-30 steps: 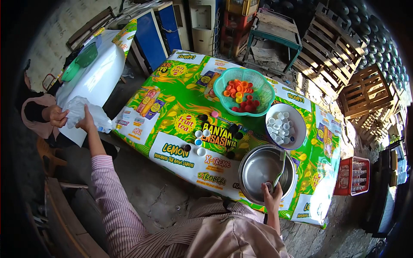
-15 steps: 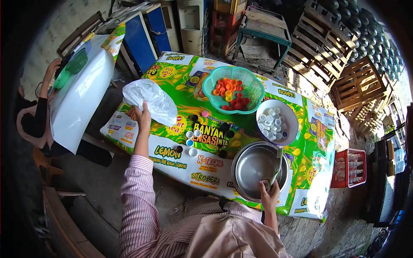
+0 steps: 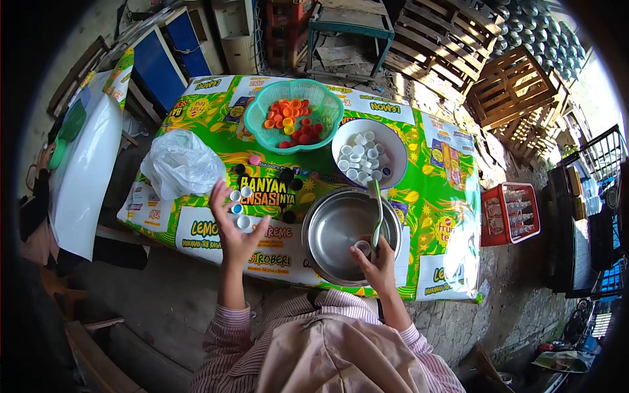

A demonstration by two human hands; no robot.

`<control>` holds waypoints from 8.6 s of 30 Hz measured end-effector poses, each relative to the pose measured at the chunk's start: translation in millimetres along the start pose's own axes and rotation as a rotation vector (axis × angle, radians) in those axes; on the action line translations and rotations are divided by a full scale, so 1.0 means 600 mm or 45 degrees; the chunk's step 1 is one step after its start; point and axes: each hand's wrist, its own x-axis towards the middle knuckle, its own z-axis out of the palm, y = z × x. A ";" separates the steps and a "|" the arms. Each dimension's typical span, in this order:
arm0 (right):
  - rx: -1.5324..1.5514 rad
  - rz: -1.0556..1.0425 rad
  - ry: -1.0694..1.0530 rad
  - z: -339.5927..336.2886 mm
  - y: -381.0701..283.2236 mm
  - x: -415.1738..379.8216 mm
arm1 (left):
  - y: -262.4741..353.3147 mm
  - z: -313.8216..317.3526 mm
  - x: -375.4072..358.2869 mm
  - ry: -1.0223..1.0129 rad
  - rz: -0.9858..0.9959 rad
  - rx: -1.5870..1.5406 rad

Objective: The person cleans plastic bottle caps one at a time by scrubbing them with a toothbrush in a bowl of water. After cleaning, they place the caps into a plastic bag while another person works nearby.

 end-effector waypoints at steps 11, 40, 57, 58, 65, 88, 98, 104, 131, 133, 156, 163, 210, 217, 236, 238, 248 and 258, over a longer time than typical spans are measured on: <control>0.306 -0.007 -0.210 -0.037 -0.001 -0.002 | 0.113 0.189 -0.116 -0.659 0.165 -0.276; -0.967 -0.514 -0.280 -0.191 0.048 -0.043 | 0.092 0.214 -0.076 -0.942 -0.065 -0.154; -0.828 -0.312 -0.146 -0.180 0.056 -0.066 | 0.098 0.231 -0.088 -0.875 -0.059 0.076; -0.839 -0.294 -0.141 -0.176 0.063 -0.065 | 0.100 0.227 -0.094 -0.873 -0.059 0.080; -0.871 -0.288 -0.134 -0.170 0.064 -0.073 | 0.102 0.216 -0.112 -1.011 0.125 0.577; -0.561 -0.076 0.041 -0.139 0.062 -0.110 | -0.013 0.243 -0.011 -0.088 0.094 0.188; -0.547 -0.239 0.008 -0.075 0.034 -0.085 | -0.157 0.027 -0.144 0.110 -0.371 1.047; -0.569 -0.226 0.022 -0.067 0.033 -0.085 | -0.169 0.032 -0.155 0.039 -0.357 0.926; -0.512 -0.144 0.222 -0.175 0.069 -0.113 | 0.045 0.261 -0.126 -1.147 0.201 0.490; -0.504 -0.143 0.219 -0.176 0.068 -0.112 | 0.050 0.262 -0.127 -1.176 0.185 0.505; -0.824 -0.196 -0.229 -0.122 0.083 -0.078 | 0.046 0.262 -0.145 -0.718 -0.278 -0.278; -0.802 -0.147 -0.253 -0.123 0.070 -0.076 | 0.047 0.263 -0.146 -0.682 -0.312 -0.304; -0.754 -0.200 -0.213 -0.129 0.028 -0.089 | 0.065 0.238 -0.150 -0.788 -0.320 -0.252; -0.466 -0.208 -0.072 -0.122 0.053 -0.094 | 0.053 0.247 -0.153 -0.777 -0.655 -0.567; -0.252 0.001 -0.204 -0.129 0.073 -0.069 | 0.073 0.251 -0.167 -0.570 -1.508 -1.556; -0.226 0.086 -0.278 -0.130 0.078 -0.067 | 0.075 0.255 -0.165 -0.569 -1.508 -1.550; -0.622 -0.230 -0.331 -0.143 0.066 -0.065 | 0.082 0.277 -0.178 -0.418 -1.374 -1.444; -0.612 -0.294 -0.242 -0.131 0.073 -0.052 | 0.086 0.270 -0.172 -0.368 -1.492 -1.335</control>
